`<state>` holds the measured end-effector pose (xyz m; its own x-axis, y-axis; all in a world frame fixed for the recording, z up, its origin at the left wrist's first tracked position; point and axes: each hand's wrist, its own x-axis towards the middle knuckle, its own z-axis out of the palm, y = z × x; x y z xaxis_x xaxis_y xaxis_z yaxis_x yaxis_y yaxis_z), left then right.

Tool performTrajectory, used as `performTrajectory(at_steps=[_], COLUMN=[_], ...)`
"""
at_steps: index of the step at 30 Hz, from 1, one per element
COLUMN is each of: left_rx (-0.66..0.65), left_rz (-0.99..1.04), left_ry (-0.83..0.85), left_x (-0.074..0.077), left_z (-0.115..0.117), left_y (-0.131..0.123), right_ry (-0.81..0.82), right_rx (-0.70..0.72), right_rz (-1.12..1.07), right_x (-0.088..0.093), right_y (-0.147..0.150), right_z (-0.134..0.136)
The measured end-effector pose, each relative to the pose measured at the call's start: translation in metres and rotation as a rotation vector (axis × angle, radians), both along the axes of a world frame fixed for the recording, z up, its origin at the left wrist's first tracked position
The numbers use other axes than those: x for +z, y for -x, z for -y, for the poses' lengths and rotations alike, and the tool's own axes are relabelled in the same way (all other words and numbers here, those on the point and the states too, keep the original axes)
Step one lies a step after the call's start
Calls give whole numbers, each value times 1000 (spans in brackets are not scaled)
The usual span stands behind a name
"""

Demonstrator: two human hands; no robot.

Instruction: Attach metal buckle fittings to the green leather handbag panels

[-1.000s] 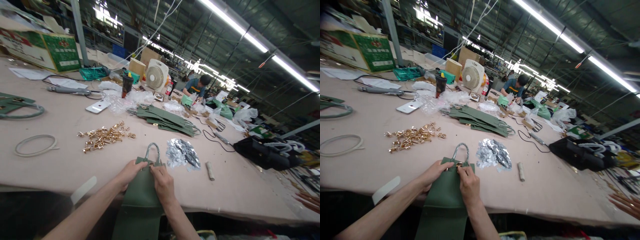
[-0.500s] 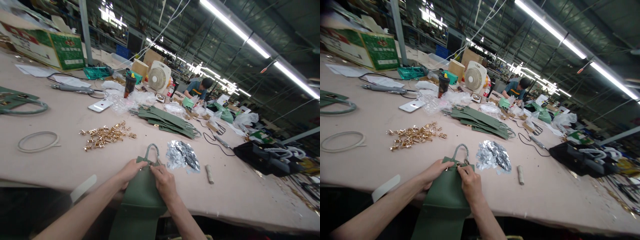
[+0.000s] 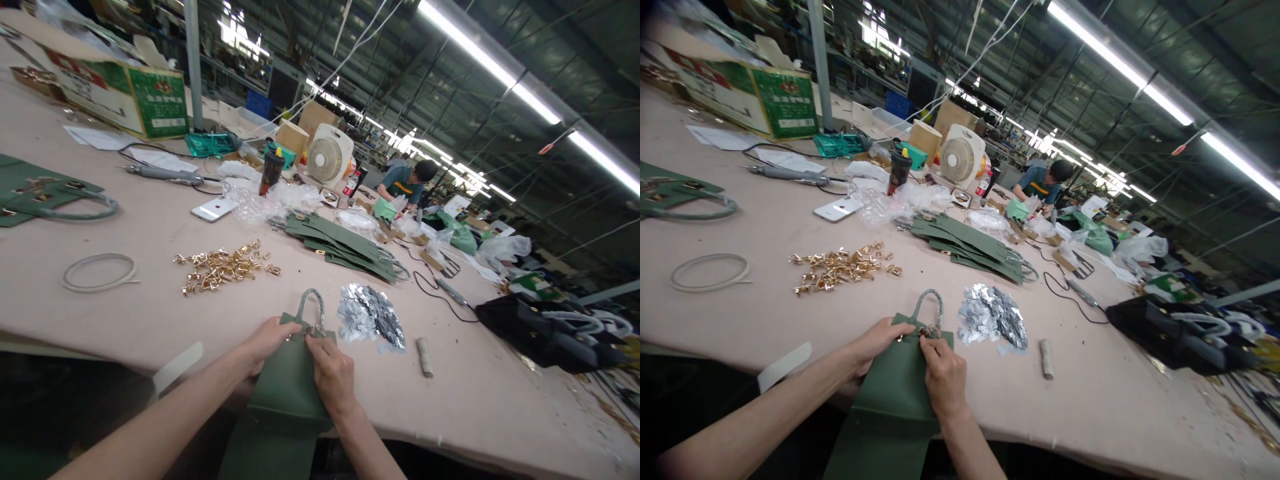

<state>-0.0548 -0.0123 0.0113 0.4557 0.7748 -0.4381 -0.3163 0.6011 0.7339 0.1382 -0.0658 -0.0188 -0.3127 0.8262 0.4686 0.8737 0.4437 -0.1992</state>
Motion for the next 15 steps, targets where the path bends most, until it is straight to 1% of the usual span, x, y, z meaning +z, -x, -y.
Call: performTrajectory(at_steps=[5,8,12,15], left_rx=[-3,2,14,26], left_rz=[22,26,69,120], left_ry=[-19,-33,-137,-120], left_x=[-3,-2,1,7], left_z=[-1,1,12,27], left_y=[-1,2,9,11], right_ry=[77,114,120,121], right_rx=[4,-2,-31,-96], right_rz=[-8,-74,-274,-481], right_x=[3,6,7,9], right_y=[4,11,16,16], right_z=[5,11,14,16])
